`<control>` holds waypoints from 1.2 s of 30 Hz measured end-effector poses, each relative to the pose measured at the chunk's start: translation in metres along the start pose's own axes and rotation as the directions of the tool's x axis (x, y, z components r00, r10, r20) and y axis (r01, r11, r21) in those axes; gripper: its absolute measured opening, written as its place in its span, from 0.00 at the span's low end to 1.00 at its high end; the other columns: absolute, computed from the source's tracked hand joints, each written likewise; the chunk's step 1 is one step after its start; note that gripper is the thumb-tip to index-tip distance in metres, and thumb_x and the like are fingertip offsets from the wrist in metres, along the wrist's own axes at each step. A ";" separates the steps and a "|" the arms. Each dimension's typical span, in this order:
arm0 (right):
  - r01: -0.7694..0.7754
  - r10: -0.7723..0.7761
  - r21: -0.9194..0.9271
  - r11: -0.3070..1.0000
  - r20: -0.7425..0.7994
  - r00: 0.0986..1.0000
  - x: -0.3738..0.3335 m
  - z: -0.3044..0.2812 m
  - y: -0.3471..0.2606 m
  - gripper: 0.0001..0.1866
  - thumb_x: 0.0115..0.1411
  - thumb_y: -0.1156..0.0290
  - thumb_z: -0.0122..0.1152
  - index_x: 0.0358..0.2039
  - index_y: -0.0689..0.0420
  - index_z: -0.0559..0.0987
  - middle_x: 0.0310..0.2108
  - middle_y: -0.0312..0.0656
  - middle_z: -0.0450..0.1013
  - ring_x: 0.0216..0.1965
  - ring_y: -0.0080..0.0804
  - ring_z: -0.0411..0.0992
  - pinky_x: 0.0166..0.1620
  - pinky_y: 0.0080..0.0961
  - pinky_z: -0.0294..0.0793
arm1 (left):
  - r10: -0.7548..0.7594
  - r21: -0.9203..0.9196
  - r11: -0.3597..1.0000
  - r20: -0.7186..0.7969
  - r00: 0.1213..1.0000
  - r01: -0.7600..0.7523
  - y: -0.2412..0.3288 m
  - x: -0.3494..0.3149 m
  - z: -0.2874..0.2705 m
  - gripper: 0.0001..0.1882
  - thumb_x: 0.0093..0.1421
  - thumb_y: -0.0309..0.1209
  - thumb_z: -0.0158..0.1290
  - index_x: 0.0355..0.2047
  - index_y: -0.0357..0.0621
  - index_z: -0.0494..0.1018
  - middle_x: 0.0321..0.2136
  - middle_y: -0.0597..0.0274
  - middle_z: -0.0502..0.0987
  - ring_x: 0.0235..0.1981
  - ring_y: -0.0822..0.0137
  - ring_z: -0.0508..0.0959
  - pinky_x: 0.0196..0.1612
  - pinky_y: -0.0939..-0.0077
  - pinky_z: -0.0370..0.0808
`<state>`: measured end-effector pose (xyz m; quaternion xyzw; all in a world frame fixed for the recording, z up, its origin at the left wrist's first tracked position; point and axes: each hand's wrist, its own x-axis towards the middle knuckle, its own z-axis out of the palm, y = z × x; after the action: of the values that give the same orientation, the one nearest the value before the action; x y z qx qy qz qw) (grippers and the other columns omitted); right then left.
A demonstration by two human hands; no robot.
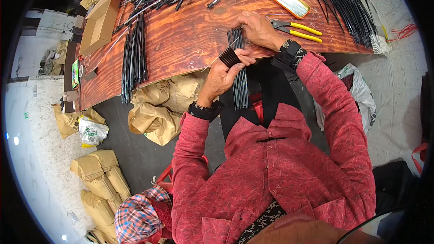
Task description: Trimming cable ties and attaching plastic clips to organize them into bundles at a workbench.
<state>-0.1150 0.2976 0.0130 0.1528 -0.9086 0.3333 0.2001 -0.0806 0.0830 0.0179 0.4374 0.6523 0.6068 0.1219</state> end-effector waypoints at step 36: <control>0.119 -0.115 -0.021 0.993 0.145 0.983 0.011 0.002 0.002 0.12 0.58 0.76 0.54 0.42 0.54 0.79 0.37 0.44 0.70 0.44 0.45 0.70 0.47 0.39 0.70 | 0.005 -0.021 1.000 0.010 1.000 -0.005 -0.001 0.000 -0.002 0.06 0.63 0.23 0.50 0.34 0.35 0.77 0.40 0.58 0.83 0.52 0.58 0.75 0.57 0.64 0.70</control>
<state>-0.1262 0.2957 0.0156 0.2264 -0.9150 0.2955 0.1558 -0.0824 0.0817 0.0179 0.4407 0.6444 0.6116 0.1283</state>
